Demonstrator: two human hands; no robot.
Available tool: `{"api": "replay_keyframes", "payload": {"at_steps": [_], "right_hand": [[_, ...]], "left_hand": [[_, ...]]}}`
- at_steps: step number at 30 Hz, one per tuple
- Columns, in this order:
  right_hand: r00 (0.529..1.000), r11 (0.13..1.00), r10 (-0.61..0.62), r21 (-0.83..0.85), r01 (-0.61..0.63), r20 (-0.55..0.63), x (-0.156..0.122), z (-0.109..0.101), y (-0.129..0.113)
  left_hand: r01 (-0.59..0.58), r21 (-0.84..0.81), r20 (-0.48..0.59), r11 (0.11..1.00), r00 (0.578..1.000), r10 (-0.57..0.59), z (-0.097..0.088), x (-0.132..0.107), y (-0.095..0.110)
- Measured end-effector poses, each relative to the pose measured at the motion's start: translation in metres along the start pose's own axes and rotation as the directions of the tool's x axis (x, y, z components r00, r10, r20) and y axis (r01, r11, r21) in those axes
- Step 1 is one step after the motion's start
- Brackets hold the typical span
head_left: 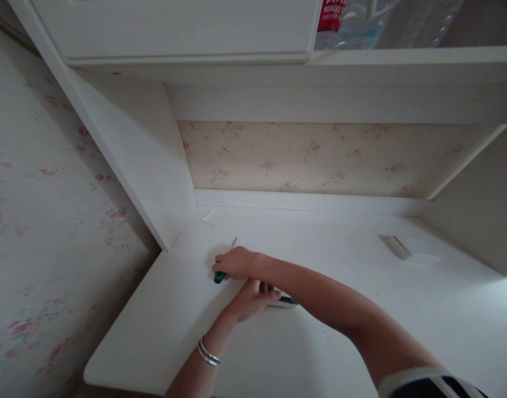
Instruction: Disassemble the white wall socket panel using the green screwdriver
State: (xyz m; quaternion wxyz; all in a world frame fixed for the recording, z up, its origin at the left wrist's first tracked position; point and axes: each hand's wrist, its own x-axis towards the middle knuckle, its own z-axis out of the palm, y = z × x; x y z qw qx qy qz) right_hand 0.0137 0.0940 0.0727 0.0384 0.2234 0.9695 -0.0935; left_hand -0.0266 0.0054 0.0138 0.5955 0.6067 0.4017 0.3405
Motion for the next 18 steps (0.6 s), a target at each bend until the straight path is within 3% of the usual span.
{"api": "replay_keyframes", "payload": {"at_steps": [2, 3, 4, 6, 7, 9, 12, 14, 18], "right_hand": [[0.990, 0.999, 0.041, 0.008, -0.041, -0.133, -0.018, -0.014, 0.006], [0.957, 0.995, 0.096, 0.060, -0.083, -0.273, -0.029, -0.020, 0.010], [0.891, 0.982, 0.172, 0.145, -0.121, -0.420, -0.042, -0.025, 0.014], [0.676, 0.902, 0.396, 0.401, -0.160, -0.622, -0.070, -0.031, 0.024], [0.560, 0.824, 0.517, 0.554, -0.121, -0.647, -0.085, -0.032, 0.029], [0.386, 0.607, 0.707, 0.788, 0.097, -0.593, -0.113, -0.029, 0.036], [0.218, 0.337, 0.863, 0.841, 0.424, -0.456, -0.150, -0.026, 0.039], [0.154, 0.264, 0.902, 0.799, 0.540, -0.403, -0.169, -0.029, 0.037], [0.144, 0.238, 0.913, 0.785, 0.573, -0.382, -0.193, -0.041, 0.033]], "left_hand": [[-0.126, 0.053, 0.022, 0.991, 0.992, 0.125, 0.001, 0.000, 0.000], [-0.175, 0.101, 0.011, 0.979, 0.984, 0.175, 0.002, 0.001, -0.002], [-0.202, 0.143, -0.011, 0.969, 0.978, 0.206, 0.003, 0.001, -0.004], [-0.207, 0.218, -0.066, 0.954, 0.972, 0.226, 0.006, 0.004, -0.011], [-0.194, 0.247, -0.091, 0.949, 0.971, 0.222, 0.008, 0.005, -0.014], [-0.174, 0.294, -0.122, 0.940, 0.968, 0.218, 0.011, 0.008, -0.018], [-0.181, 0.352, -0.166, 0.918, 0.954, 0.251, 0.018, 0.014, -0.020], [-0.176, 0.405, -0.185, 0.897, 0.945, 0.269, 0.023, 0.020, -0.019], [-0.111, 0.519, -0.176, 0.847, 0.956, 0.233, 0.034, 0.036, -0.020]]}}
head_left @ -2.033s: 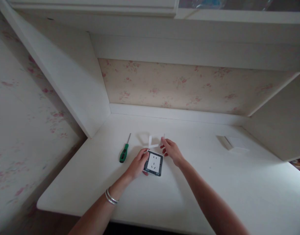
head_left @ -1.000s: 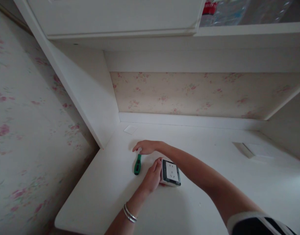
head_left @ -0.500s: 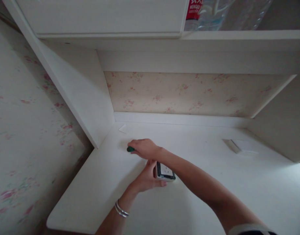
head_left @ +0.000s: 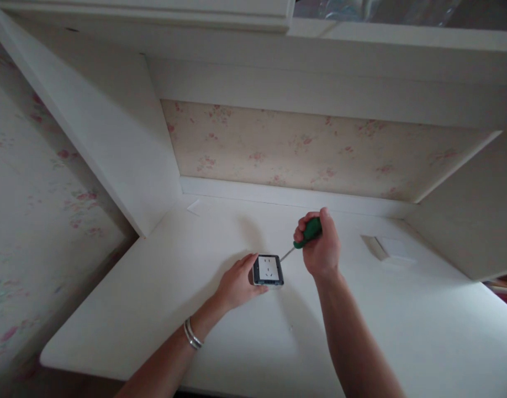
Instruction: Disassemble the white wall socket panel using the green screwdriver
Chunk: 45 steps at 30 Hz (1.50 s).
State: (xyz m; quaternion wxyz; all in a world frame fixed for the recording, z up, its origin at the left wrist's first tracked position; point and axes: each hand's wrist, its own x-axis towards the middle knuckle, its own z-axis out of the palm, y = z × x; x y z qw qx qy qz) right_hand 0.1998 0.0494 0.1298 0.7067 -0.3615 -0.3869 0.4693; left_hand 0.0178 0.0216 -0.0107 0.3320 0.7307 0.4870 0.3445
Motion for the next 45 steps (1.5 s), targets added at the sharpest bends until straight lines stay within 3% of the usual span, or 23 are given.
{"api": "replay_keyframes", "payload": {"at_steps": [4, 10, 24, 38, 41, 45], "right_hand": [[1.000, 1.000, -0.006, -0.020, 0.006, 0.005, 0.004, -0.007, -0.007], [0.998, 0.999, 0.035, -0.007, -0.035, 0.055, 0.009, -0.015, 0.005], [0.997, 0.999, 0.047, -0.028, -0.046, 0.066, 0.013, -0.014, 0.016], [0.994, 0.983, 0.009, -0.181, 0.011, 0.109, 0.009, -0.015, 0.015], [0.987, 0.889, -0.099, -0.433, 0.146, 0.128, 0.007, -0.014, 0.010], [0.905, 0.464, -0.324, -0.787, 0.406, 0.276, 0.003, -0.011, -0.002]], "left_hand": [[0.025, 0.150, 0.032, 0.988, 0.999, -0.031, 0.013, 0.010, -0.001], [-0.010, 0.298, 0.035, 0.955, 0.999, 0.000, 0.018, 0.014, -0.005], [-0.041, 0.300, 0.021, 0.953, 0.999, 0.037, 0.020, 0.014, -0.011], [-0.023, 0.288, 0.044, 0.957, 0.999, 0.011, 0.017, 0.015, -0.004], [-0.021, 0.285, 0.039, 0.958, 0.999, 0.010, 0.018, 0.015, -0.005], [-0.020, 0.310, 0.039, 0.951, 0.999, 0.008, 0.018, 0.015, -0.005]]}}
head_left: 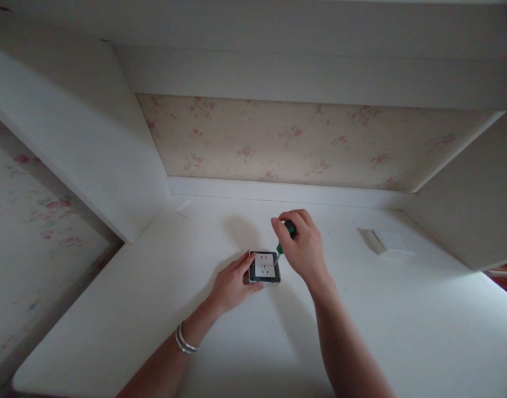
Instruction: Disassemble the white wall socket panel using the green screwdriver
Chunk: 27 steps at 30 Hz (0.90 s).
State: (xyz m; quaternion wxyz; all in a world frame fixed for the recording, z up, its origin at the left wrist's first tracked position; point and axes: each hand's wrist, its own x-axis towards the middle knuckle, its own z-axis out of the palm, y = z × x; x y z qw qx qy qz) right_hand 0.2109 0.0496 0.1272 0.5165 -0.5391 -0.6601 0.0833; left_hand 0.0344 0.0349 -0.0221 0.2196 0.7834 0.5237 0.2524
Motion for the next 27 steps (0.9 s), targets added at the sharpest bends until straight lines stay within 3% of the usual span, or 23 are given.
{"api": "replay_keyframes", "payload": {"at_steps": [4, 11, 17, 27], "right_hand": [[0.995, 0.976, -0.053, -0.204, 0.069, 0.085, -0.001, -0.009, -0.003], [0.961, 0.973, -0.096, -0.181, 0.146, 0.260, -0.003, -0.021, 0.001], [0.984, 0.933, -0.063, -0.339, 0.116, 0.164, -0.003, -0.017, -0.002], [0.952, 0.969, -0.086, -0.197, 0.149, 0.295, -0.005, -0.020, -0.003]], "left_hand": [[0.001, 0.008, 0.000, 1.000, 1.000, -0.001, 0.000, 0.000, 0.000], [0.005, -0.024, -0.001, 1.000, 1.000, -0.005, 0.000, 0.000, 0.000], [-0.005, -0.025, -0.013, 1.000, 1.000, 0.004, 0.001, 0.000, -0.001], [-0.013, -0.036, -0.012, 0.999, 1.000, 0.012, 0.001, 0.000, -0.002]]}}
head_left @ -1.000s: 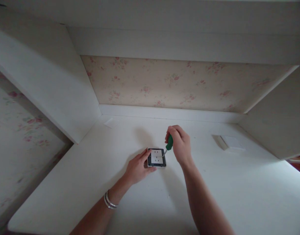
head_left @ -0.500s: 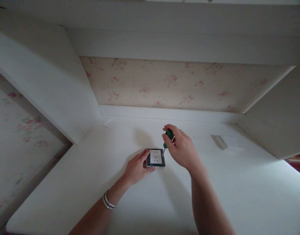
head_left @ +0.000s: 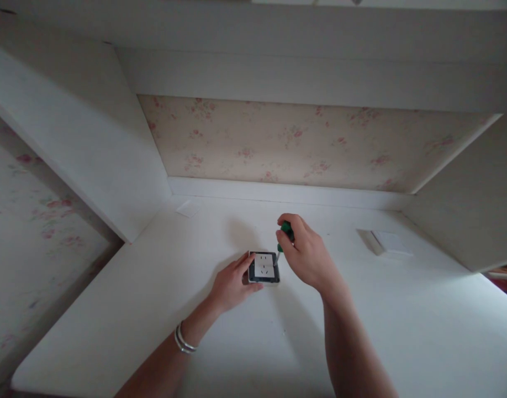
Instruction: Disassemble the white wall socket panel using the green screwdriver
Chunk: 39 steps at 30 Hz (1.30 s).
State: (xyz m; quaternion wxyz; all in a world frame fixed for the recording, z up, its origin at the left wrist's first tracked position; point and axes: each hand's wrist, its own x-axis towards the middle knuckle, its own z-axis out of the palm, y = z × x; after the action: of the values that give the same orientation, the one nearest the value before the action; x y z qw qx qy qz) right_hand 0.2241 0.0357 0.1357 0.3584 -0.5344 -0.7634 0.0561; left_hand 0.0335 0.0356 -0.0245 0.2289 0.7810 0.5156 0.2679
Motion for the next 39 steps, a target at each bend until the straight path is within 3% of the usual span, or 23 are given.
{"api": "replay_keyframes", "payload": {"at_steps": [5, 14, 21, 28, 35, 39], "right_hand": [[0.998, 0.997, 0.037, -0.072, -0.041, -0.054, -0.0001, 0.0016, -0.0032], [0.994, 0.994, -0.054, 0.098, 0.045, 0.097, -0.0025, -0.0056, -0.0046], [0.999, 1.000, 0.005, -0.015, -0.005, -0.051, 0.0004, 0.0005, -0.0034], [0.999, 1.000, 0.017, -0.010, -0.018, -0.040, -0.0005, 0.0009, 0.0020], [0.956, 0.987, 0.108, -0.085, -0.136, -0.273, -0.0003, -0.0064, 0.0023], [0.969, 0.987, 0.090, -0.112, -0.118, -0.229, -0.0013, -0.0078, 0.0021]], "left_hand": [[0.024, -0.013, 0.015, 1.000, 1.000, -0.024, -0.0012, 0.0004, 0.0023], [0.001, 0.008, -0.003, 1.000, 1.000, -0.001, -0.0020, 0.0001, 0.0028], [0.003, -0.009, 0.002, 1.000, 1.000, -0.003, -0.0021, -0.0004, 0.0022], [-0.003, -0.024, 0.002, 1.000, 1.000, 0.003, -0.0015, -0.0004, 0.0013], [-0.020, -0.018, 0.004, 1.000, 1.000, 0.020, -0.0024, -0.0010, -0.0031], [-0.014, -0.015, 0.000, 1.000, 1.000, 0.014, -0.0014, -0.0009, -0.0041]]}}
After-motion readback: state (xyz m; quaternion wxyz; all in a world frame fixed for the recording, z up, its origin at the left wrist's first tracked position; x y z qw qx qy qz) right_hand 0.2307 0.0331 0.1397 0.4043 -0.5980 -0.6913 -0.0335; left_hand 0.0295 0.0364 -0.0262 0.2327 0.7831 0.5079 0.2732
